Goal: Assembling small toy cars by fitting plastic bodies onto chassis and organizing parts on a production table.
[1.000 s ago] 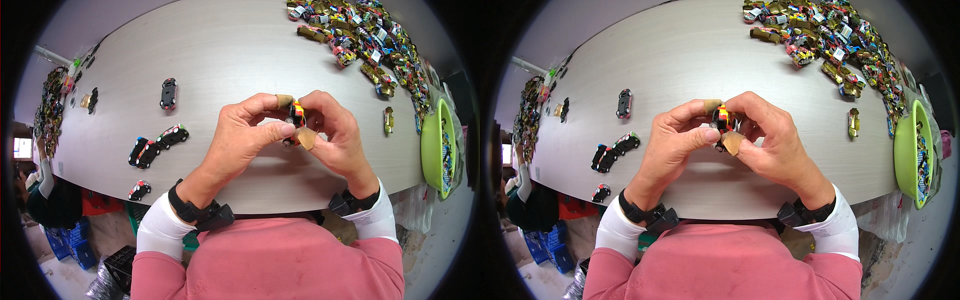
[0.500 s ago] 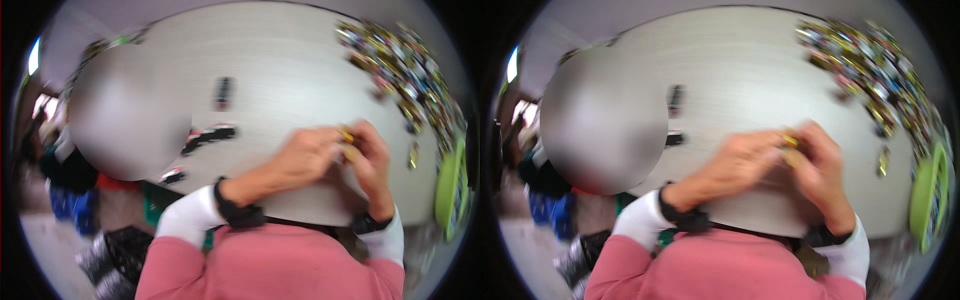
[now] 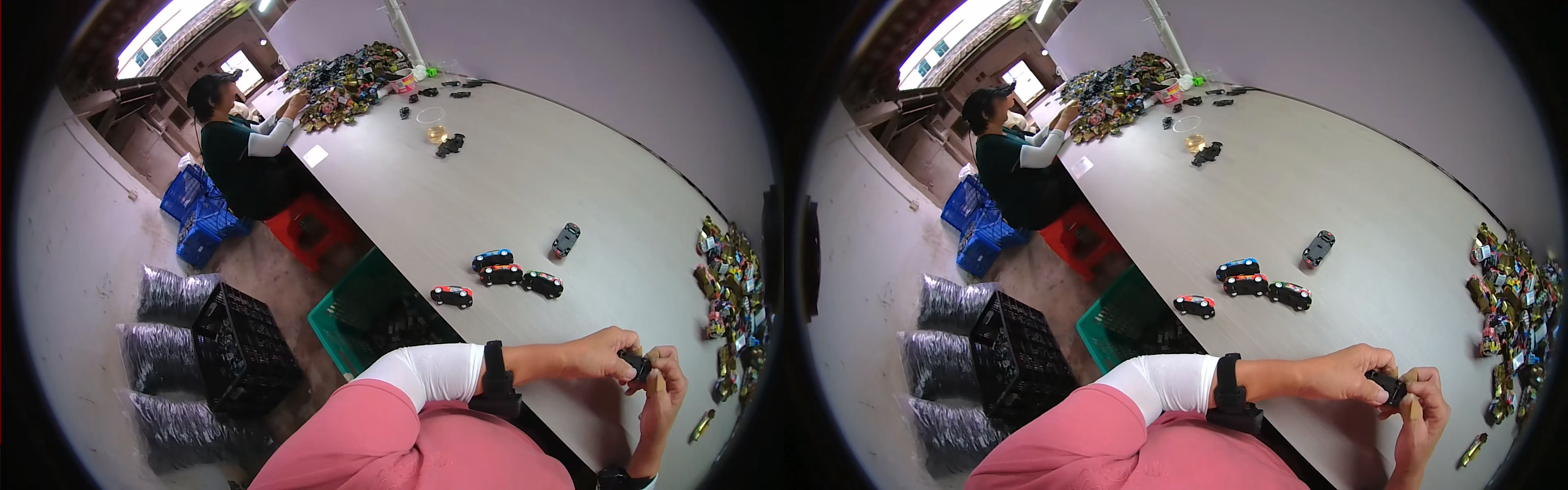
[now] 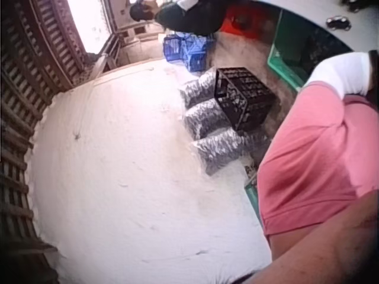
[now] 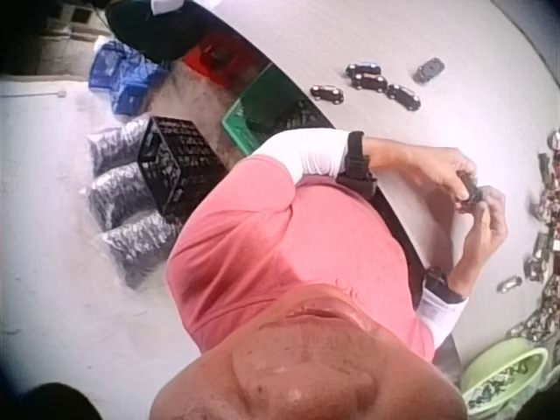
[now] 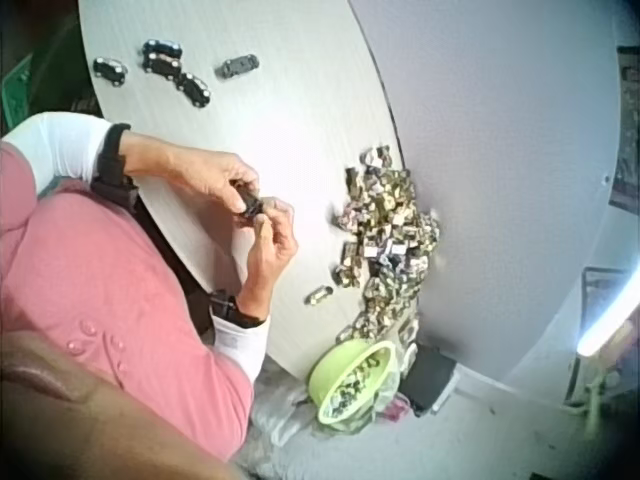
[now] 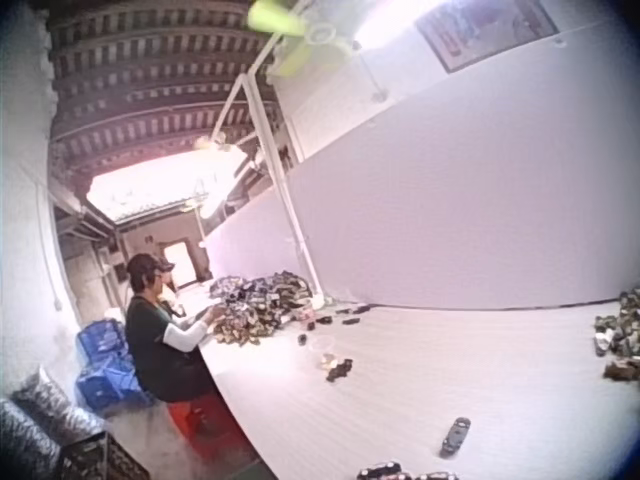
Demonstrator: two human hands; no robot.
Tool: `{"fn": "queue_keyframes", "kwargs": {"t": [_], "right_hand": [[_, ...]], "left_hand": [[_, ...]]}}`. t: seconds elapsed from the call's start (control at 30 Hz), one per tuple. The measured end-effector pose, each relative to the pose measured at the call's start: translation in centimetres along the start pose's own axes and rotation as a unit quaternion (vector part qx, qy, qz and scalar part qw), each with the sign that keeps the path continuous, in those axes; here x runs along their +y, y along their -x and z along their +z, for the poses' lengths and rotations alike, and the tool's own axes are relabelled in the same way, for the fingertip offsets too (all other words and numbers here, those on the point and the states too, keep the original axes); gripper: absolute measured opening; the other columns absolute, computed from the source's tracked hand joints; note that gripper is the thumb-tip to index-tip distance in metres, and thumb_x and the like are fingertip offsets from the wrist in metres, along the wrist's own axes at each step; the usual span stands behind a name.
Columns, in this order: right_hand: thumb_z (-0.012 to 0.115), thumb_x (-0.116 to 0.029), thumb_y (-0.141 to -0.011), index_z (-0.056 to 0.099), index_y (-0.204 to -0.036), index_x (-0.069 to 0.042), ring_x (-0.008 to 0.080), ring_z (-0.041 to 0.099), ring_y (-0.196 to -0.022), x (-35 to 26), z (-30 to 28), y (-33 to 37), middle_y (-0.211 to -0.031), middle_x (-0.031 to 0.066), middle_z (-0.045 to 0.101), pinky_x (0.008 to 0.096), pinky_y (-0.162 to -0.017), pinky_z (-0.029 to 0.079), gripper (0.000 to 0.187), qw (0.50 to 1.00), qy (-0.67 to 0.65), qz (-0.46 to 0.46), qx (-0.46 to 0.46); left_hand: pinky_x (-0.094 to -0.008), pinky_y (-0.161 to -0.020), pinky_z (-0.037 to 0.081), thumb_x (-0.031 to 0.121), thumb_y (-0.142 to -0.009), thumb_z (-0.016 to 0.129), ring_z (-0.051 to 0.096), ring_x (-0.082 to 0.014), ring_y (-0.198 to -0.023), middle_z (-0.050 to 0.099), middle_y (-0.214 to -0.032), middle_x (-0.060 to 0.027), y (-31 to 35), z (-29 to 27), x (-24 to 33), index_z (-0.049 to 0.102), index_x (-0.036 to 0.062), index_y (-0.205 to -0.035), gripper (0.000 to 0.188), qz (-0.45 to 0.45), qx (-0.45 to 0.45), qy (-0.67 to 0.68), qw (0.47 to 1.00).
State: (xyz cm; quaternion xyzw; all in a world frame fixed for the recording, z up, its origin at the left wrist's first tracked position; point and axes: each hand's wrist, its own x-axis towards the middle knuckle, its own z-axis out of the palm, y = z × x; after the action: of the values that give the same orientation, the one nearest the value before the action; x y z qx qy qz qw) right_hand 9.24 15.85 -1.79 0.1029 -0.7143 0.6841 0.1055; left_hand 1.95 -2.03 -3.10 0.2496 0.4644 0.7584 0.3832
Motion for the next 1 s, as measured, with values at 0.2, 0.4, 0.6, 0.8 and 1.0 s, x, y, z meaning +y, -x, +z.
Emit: {"fn": "queue_keyframes", "kwargs": {"t": [0.2,0.4,0.6,0.8,1.0], "right_hand": [[0.058,-0.008,-0.085,0.052,-0.088,-0.001,0.0098,0.052,-0.063,-1.5,1.6,-0.6,-0.084,0.0040,0.047,0.0212,-0.047,0.044,0.010,0.990,-0.068,0.110,-0.056],[0.049,0.006,-0.084,0.049,-0.086,-0.003,0.0060,0.044,-0.063,-0.2,3.8,-0.2,-0.085,0.0025,0.046,0.0181,-0.046,0.036,0.009,0.994,0.060,0.077,-0.040],[0.050,-0.009,-0.092,0.052,-0.097,-0.003,0.0068,0.046,-0.063,1.4,3.4,-0.4,-0.091,0.0028,0.050,0.0198,-0.049,0.036,0.008,0.992,0.035,0.117,-0.020],[0.061,-0.014,-0.086,0.050,-0.100,-0.002,0.0073,0.048,-0.062,2.3,4.0,-1.5,-0.088,0.0023,0.053,0.0202,-0.050,0.040,0.021,0.975,-0.035,0.150,-0.163],[0.062,-0.010,-0.084,0.050,-0.099,-0.002,0.0065,0.048,-0.063,1.1,6.3,-1.3,-0.084,0.0017,0.053,0.0196,-0.050,0.040,0.021,0.984,0.017,0.133,-0.115]], "left_hand": [[-0.0422,-0.066,0.046,0.006,-0.070,0.056,0.060,-0.0362,-0.070,0.061,-0.073,-0.0196,2.1,1.6,2.0,0.049,-0.0036,-0.088,0.021,0.049,0.092,-0.327,0.939],[-0.0496,-0.067,0.042,0.003,-0.070,0.054,0.056,-0.0432,-0.075,0.059,-0.073,-0.0222,3.7,1.6,0.3,0.046,-0.0043,-0.083,0.017,0.078,0.177,-0.350,0.917],[-0.0485,-0.066,0.041,0.003,-0.070,0.052,0.054,-0.0424,-0.077,0.057,-0.082,-0.0232,3.4,0.1,-1.4,0.045,-0.0030,-0.087,0.019,0.178,0.246,-0.346,0.888],[-0.0374,-0.063,0.046,0.001,-0.067,0.056,0.057,-0.0298,-0.071,0.057,-0.076,-0.0188,5.6,-0.5,0.2,0.045,-0.0039,-0.088,0.025,0.170,0.370,-0.118,0.906],[-0.0345,-0.062,0.046,0.006,-0.067,0.061,0.055,-0.0202,-0.064,0.056,-0.069,-0.0121,6.7,0.0,1.4,0.050,-0.0037,-0.083,0.022,0.180,0.348,-0.054,0.919]]}}
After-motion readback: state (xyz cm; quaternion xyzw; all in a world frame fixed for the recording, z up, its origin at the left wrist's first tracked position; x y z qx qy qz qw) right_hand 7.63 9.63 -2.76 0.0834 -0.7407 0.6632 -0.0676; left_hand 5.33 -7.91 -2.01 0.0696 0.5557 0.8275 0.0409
